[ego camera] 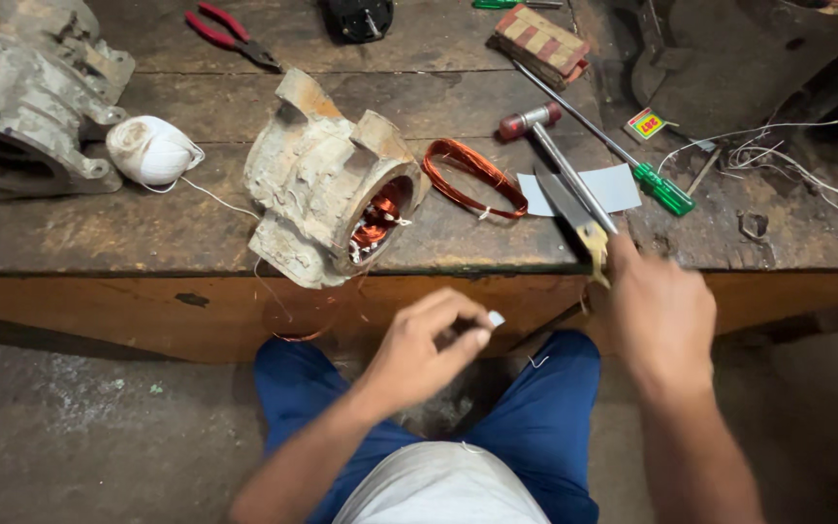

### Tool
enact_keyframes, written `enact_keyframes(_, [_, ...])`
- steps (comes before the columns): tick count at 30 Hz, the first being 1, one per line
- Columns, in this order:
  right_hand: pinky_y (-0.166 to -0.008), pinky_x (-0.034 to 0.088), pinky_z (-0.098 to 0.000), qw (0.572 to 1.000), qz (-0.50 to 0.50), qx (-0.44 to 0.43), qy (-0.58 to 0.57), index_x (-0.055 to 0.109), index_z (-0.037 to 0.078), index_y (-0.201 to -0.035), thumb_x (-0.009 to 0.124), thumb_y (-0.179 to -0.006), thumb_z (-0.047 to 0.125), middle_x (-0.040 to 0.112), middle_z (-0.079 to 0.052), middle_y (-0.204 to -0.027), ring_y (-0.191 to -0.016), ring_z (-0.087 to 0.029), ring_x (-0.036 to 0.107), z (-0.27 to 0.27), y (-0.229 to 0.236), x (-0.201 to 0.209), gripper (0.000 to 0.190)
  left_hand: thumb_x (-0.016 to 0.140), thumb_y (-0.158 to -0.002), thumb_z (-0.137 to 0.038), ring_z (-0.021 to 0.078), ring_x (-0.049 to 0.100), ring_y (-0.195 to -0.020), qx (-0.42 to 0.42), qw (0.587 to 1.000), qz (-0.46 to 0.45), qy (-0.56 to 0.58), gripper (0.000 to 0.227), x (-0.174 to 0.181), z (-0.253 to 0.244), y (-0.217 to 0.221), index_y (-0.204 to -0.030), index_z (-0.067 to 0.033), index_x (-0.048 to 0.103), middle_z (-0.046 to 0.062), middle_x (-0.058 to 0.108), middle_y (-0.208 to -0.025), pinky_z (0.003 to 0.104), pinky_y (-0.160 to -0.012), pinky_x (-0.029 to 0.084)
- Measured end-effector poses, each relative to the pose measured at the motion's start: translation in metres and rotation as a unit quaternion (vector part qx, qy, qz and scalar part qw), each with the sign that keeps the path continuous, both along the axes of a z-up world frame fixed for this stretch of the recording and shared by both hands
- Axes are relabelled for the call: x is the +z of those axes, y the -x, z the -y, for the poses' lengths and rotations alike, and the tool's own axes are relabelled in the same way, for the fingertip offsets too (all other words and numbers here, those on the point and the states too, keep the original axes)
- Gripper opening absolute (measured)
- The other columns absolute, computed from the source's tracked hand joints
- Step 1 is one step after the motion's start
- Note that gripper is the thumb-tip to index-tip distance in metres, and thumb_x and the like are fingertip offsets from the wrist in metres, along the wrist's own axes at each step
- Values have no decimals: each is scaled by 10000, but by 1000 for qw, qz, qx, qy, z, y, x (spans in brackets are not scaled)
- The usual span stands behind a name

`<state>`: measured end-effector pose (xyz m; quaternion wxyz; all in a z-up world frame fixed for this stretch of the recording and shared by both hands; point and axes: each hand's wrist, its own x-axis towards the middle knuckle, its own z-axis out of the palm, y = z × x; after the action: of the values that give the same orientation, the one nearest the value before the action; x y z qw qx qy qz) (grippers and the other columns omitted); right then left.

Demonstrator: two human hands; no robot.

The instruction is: The person inserts and secures copper wire coils into a motor housing using a hammer and screwdriver. They cut excess wire with scissors and adjust the coils by hand to fit inside the housing.

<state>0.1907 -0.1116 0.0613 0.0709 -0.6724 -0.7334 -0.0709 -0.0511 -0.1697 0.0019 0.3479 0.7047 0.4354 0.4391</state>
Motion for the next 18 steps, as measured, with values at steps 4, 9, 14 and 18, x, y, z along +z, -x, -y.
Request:
enact_keyframes(4, [-809,558,-473,998,21,52,-7,641,92,-1041,726,-860,147,706,-163,-977,-940,-376,697,-11,17,14,207,765,-908,-108,167,735,-902,9,995,88,56,197,-6,26,6,-1070,-13,705,87,708,-1030,298,-774,626])
enact_keyframes(9, [-942,540,-422,886,-280,361,-75,708,90,-1118,756,-695,44,707,-110,-1162,-1119,-310,673,45,44,-9,427,780,-919,-66,219,743,-899,111,987,52,-102,147,-12,37,25,-1048,-22,725,94,747,-1001,306,-771,591])
enact_keyframes(14, [-831,582,-338,843,-406,345,-76,729,56,-1086,828,-777,55,718,-104,-1077,-978,-255,722,68,87,-44,324,809,-853,1,250,733,-877,146,972,30,-180,192,-12,38,28,-1013,-19,703,109,734,-974,323,-760,596])
enact_keyframes(18, [-753,581,-307,856,-404,294,-131,739,58,-1015,836,-770,43,729,-82,-993,-874,-221,728,76,91,-53,264,771,-814,103,266,719,-879,155,963,3,-223,243,-8,38,26,-1014,-13,695,113,710,-954,343,-767,591])
